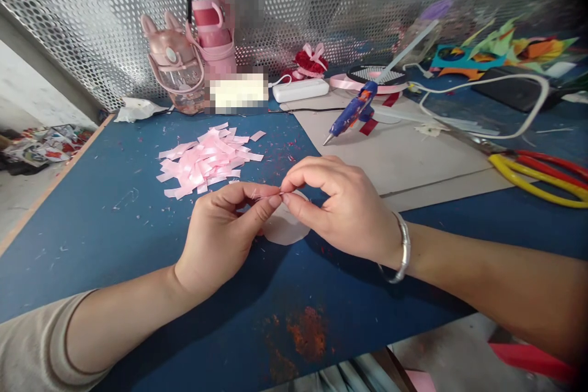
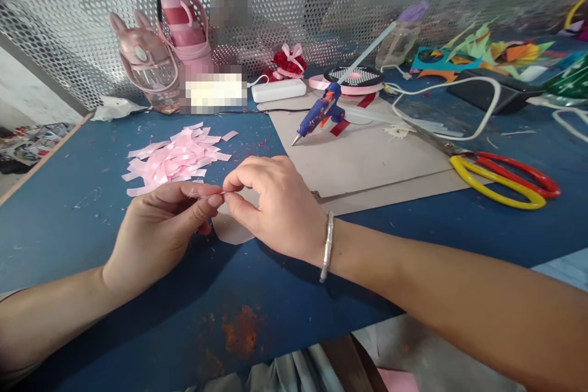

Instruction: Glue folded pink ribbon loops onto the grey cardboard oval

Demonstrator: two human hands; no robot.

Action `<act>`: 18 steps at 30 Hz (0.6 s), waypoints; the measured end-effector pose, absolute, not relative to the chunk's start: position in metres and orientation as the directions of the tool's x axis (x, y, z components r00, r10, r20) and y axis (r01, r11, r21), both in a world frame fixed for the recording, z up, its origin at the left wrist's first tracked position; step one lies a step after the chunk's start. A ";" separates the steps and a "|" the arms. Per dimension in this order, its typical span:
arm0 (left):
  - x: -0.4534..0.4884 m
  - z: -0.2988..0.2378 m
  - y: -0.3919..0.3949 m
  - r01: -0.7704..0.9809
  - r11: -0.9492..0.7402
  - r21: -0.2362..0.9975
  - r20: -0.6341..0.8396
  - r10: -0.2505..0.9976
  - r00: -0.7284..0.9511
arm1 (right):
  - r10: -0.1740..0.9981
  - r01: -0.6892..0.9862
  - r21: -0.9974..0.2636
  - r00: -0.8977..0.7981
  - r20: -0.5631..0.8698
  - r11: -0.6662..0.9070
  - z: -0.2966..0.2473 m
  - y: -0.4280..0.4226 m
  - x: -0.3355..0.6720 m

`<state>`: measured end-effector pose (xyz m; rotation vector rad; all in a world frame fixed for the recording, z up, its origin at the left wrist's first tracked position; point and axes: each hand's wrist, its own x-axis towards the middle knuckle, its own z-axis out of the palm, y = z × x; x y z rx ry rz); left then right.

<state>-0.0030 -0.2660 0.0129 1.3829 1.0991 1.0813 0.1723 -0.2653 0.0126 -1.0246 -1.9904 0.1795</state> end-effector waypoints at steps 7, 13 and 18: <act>-0.007 0.014 -0.261 -0.093 0.106 0.990 -0.092 0.986 0.139 | 0.841 0.536 -0.664 -0.193 0.505 0.521 0.018 -0.265 0.174; -0.006 0.014 -0.262 0.082 0.041 0.996 -0.064 0.952 0.299 | 0.869 0.502 -0.714 -0.206 0.449 0.488 0.017 -0.265 0.172; -0.005 0.012 -0.264 0.004 -0.074 0.997 0.070 0.957 0.280 | 0.929 0.490 -0.792 -0.257 0.267 0.363 0.017 -0.264 0.172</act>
